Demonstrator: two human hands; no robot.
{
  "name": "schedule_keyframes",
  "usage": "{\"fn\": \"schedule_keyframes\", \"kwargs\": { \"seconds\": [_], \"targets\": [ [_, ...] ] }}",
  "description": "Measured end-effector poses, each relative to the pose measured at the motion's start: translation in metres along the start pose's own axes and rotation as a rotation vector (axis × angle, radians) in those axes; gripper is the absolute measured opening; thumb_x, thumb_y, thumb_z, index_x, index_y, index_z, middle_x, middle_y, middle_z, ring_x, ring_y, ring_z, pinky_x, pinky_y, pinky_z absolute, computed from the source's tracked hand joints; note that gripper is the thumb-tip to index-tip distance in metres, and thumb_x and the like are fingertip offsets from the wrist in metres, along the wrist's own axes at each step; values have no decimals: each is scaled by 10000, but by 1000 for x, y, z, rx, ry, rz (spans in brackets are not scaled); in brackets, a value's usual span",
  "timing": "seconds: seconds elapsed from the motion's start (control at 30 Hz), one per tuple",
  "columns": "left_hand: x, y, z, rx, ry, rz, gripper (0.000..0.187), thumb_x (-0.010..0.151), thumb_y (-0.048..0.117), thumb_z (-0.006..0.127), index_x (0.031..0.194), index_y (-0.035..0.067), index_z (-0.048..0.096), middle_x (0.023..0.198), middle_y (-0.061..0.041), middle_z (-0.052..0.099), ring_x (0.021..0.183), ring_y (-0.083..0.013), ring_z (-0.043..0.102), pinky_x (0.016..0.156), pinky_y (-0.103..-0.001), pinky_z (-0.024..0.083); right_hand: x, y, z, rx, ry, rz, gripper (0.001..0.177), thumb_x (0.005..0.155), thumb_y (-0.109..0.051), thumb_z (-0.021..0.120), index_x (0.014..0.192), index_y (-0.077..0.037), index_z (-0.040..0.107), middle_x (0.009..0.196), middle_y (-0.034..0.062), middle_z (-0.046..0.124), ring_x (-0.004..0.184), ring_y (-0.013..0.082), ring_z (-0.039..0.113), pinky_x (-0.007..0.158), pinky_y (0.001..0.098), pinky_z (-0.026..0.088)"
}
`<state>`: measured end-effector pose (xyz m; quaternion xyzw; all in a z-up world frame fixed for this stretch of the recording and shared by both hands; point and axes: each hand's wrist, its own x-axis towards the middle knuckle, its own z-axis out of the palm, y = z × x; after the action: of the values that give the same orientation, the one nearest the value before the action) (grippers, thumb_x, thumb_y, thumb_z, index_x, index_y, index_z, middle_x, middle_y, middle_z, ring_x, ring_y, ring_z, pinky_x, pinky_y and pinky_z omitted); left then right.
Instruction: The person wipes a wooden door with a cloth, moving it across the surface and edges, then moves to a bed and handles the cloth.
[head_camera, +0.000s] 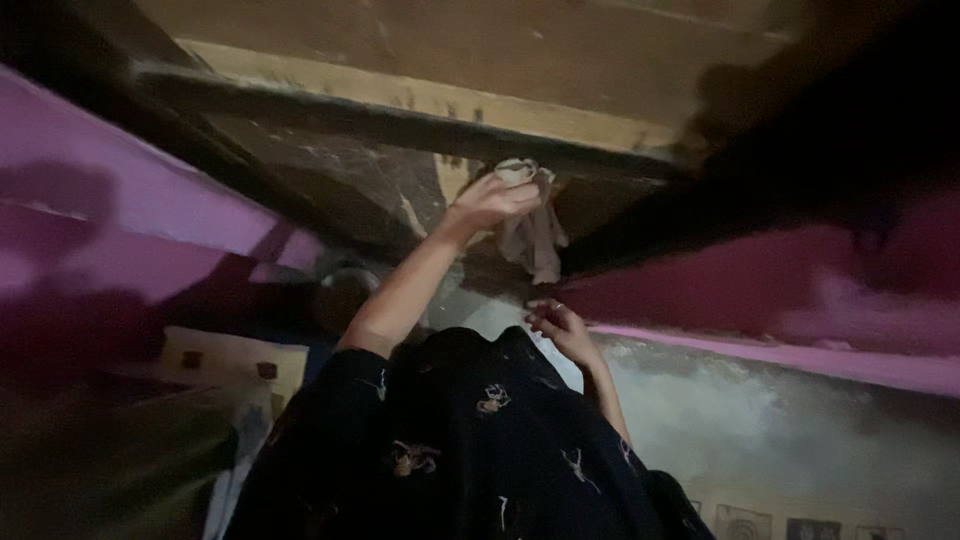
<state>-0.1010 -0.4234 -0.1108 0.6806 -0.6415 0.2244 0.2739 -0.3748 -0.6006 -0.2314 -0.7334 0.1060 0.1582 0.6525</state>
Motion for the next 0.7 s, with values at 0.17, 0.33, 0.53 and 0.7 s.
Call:
{"fn": "schedule_keyframes", "kwargs": {
  "seconds": [0.17, 0.33, 0.53, 0.7],
  "targets": [
    [-39, -24, -60, -19, 64, 55, 214, 744, 101, 666, 955, 64, 656, 1002, -98, 614, 1040, -334, 641, 853, -452, 543, 24, -14, 47, -93, -21, 44, 363, 981, -163, 580, 1331, -68, 608, 1149, 34, 761, 986, 143, 713, 793, 312, 565],
    [-93, -50, -100, -19, 11, -77, 304, 887, 43, 658, 1183, 95, 705, 1267, -94, 662, 1195, -319, 625, 955, -417, 541, 53, -32, 96, -85, -64, 44, 362, 977, -149, 591, 1329, -66, 615, 1095, 67, 759, 974, 165, 703, 805, 315, 554],
    [-179, -94, -107, -372, 58, -381, 287, 991, 78, 626, 1272, 36, 668, 1359, -96, 659, 1254, -248, 639, 1023, -386, 538, 85, -62, 157, -123, -102, 154, 358, 998, -140, 611, 1351, -86, 622, 1046, 106, 746, 869, 221, 657, 720, 379, 525],
    [-245, -120, -136, 57, 328, -286, 66, 996, 120, 689, 1055, 130, 718, 1095, -48, 709, 989, -198, 695, 921, -309, 586, 85, -89, 187, -255, -209, 114, 374, 965, -153, 604, 1338, -121, 621, 1105, 71, 768, 1021, 177, 726, 867, 356, 577]
  ]
}}
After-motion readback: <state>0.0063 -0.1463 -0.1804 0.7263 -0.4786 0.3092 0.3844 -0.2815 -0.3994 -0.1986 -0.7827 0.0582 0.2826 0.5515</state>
